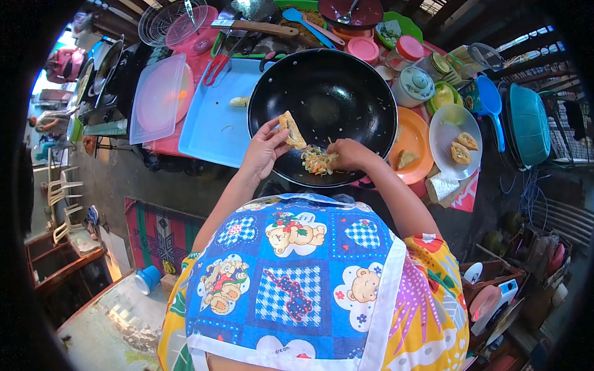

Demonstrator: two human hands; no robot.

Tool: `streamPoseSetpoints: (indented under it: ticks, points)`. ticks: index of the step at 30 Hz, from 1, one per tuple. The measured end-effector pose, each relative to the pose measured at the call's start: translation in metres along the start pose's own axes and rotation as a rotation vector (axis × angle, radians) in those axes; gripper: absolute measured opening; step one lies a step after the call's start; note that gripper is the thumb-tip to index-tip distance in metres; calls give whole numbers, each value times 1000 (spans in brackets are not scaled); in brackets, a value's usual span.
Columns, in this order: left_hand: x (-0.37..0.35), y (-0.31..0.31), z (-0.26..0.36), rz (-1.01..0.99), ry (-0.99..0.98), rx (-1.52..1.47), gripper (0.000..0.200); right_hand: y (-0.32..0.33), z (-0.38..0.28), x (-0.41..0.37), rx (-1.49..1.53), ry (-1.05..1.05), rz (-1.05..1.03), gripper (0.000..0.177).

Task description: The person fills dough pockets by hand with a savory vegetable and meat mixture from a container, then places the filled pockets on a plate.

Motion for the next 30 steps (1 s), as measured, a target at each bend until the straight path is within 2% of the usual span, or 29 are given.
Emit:
streamPoseSetpoints:
  ticks: [4,7,12,16,19,21,28,30]
  points:
    - [2,-5,-2,-7,21,7,40,-12,8,7,-93,10,56,31]
    - [1,-3,-1,-3,9,-3,39,-7,2,4,-115,-19,-28,30]
    - [5,-3,-7,-16,17,-7,39,-17,5,9,-190,-52,78,30]
    - [5,-2,-9,-13,14,-14,39,-6,-4,0,-198,-76,14,29]
    - [3,-6,-7,-8,26,-20,38,-11,2,-2,-215,-113,47,27]
    - [4,-8,-8,-13,26,-22,38,-14,1,-2,-249,-29,142,26]
    - [6,-8,-9,-3,33,-8,37,-13,-7,-5,-269,-98,132,28]
    - [6,-7,-11,-5,26,-18,36,-3,-8,-8,-100,-28,159,24]
Point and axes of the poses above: each hand's wrist, its own x-axis towards the middle knuckle, its own y-axis out of the back of the hand, z = x × y, the point moved 2 cm from there along x, towards the middle knuckle, and after that the axes turned 11 degrees about x, right-handed, at the moved point
